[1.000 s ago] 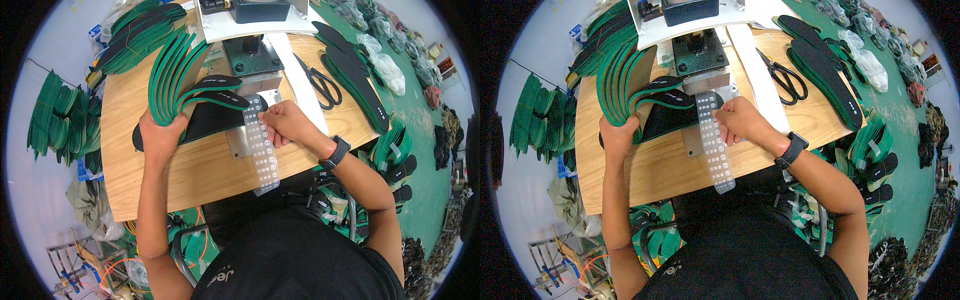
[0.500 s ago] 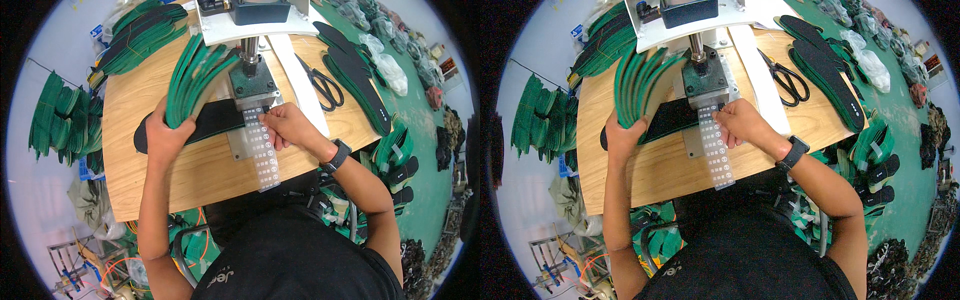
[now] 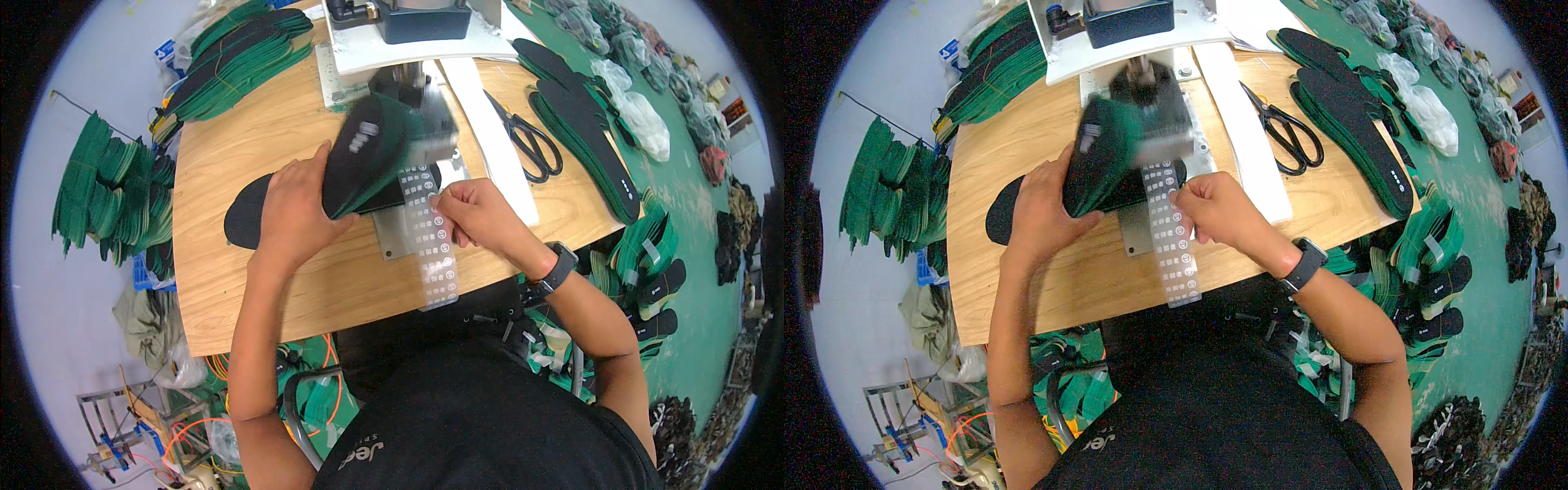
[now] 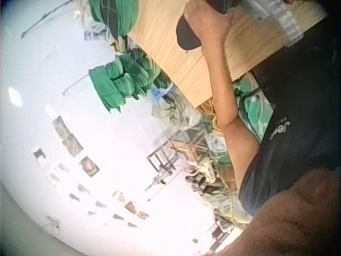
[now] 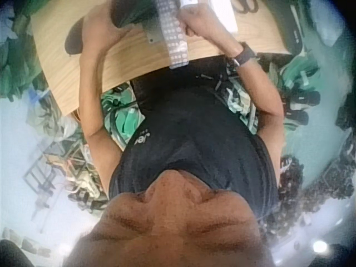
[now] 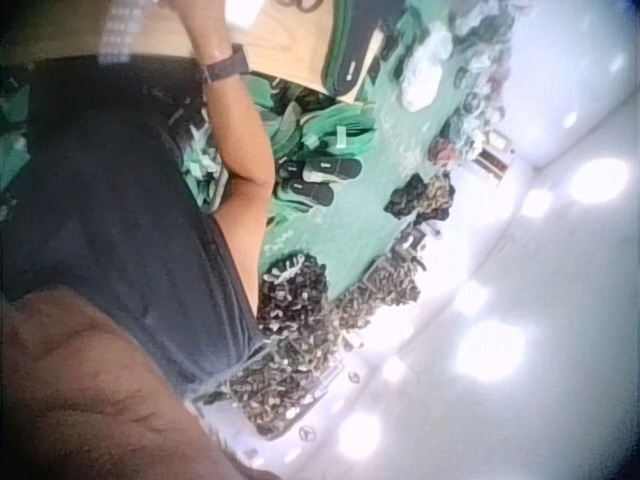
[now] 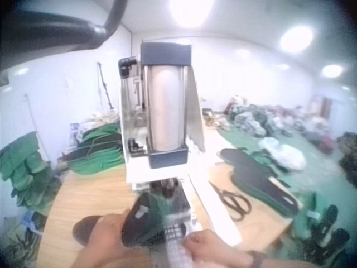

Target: The person handles a stack of green shoe insoles, separates them, and applies round labels from a sheet onto the insoles using a press machine, occasionally cutting the label sheet with scissors.

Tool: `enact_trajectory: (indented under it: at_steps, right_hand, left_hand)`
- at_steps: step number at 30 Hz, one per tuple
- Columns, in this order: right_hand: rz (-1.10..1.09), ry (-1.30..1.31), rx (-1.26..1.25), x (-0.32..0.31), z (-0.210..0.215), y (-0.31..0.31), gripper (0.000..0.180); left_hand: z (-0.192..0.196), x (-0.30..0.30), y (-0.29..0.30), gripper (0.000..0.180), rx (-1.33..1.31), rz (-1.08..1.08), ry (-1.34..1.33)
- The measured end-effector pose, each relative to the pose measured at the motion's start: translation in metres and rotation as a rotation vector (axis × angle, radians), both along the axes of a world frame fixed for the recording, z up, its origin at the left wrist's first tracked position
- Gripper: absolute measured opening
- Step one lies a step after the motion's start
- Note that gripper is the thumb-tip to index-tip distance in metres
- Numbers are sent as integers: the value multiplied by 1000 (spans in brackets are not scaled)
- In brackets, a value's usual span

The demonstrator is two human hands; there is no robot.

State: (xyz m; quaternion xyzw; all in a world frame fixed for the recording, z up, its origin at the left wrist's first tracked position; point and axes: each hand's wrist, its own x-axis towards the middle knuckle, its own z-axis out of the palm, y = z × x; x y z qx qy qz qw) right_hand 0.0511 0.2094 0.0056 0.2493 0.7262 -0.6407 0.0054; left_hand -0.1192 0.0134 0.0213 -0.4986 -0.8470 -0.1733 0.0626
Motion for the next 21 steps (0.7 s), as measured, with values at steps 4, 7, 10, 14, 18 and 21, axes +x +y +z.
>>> enact_trajectory:
  at_steps: [4,7,10,14,18,21]
  right_hand:
    - [-153,80,-107,15,-6,2,32]
    - [-260,145,-302,23,-12,10,32]
    - [-281,148,-347,19,-7,10,29]
    - [-290,162,-351,19,-8,11,27]
    - [-230,186,-362,11,-9,8,25]
    - [-64,70,-330,-1,0,-1,20]
  left_hand:
    - [6,-2,-1,91,-24,10,-109]
    - [8,-4,-1,89,-40,1,-91]
    - [7,-6,-4,85,-44,-14,-67]
    - [3,-9,-4,74,2,-12,-85]
    - [16,-11,-8,62,113,106,-460]
    - [6,-14,-17,58,454,94,-564]
